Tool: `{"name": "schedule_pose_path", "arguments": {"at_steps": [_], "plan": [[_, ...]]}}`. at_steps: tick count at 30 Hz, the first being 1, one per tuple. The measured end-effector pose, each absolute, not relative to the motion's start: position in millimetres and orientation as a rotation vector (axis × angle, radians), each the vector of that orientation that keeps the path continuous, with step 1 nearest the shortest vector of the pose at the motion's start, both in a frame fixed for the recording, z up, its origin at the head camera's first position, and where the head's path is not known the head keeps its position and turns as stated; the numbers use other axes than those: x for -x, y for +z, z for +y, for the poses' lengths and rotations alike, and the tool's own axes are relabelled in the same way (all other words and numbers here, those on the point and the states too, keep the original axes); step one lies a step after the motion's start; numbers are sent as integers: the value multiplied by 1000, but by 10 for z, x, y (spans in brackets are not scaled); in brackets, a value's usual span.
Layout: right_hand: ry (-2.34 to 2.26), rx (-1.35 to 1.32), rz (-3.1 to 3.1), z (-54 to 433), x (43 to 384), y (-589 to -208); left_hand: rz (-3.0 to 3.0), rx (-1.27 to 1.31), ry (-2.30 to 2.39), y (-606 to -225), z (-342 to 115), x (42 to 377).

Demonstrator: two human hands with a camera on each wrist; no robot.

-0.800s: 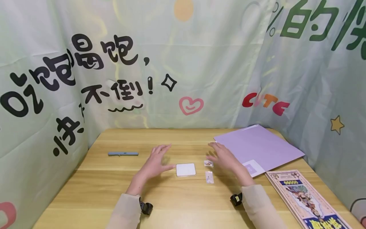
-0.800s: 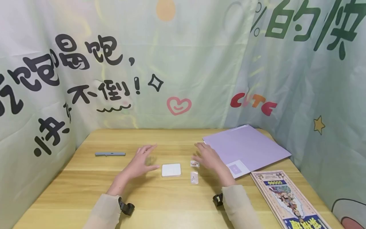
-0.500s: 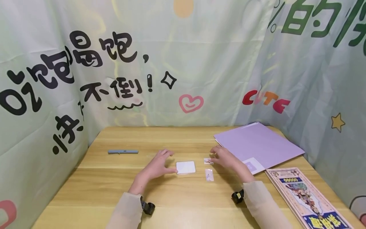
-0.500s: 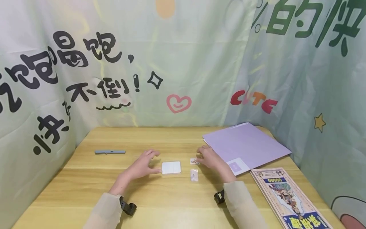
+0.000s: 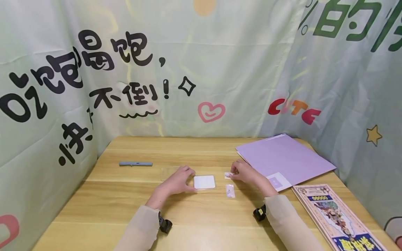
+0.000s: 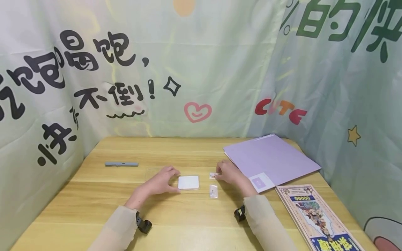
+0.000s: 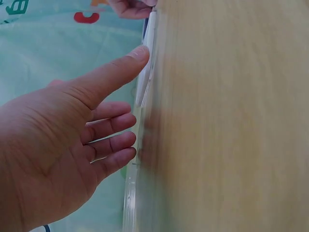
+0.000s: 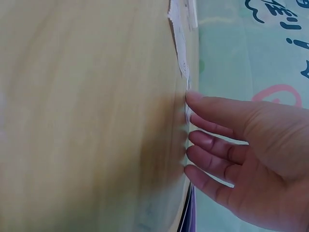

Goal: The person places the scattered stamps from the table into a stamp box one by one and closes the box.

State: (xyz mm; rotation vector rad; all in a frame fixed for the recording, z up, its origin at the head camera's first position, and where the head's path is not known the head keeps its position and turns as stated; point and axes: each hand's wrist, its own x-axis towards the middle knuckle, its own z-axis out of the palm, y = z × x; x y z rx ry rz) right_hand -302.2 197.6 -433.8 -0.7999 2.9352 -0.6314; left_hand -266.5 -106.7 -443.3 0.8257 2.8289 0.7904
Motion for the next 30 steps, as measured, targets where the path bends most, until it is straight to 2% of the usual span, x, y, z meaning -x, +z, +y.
{"name": "schedule_pose_path", "arguments": {"at_steps": [30], "plan": [[-857, 848, 2844, 1971, 3060, -4338, 2841, -837, 779, -4442, -1028, 2666]]}}
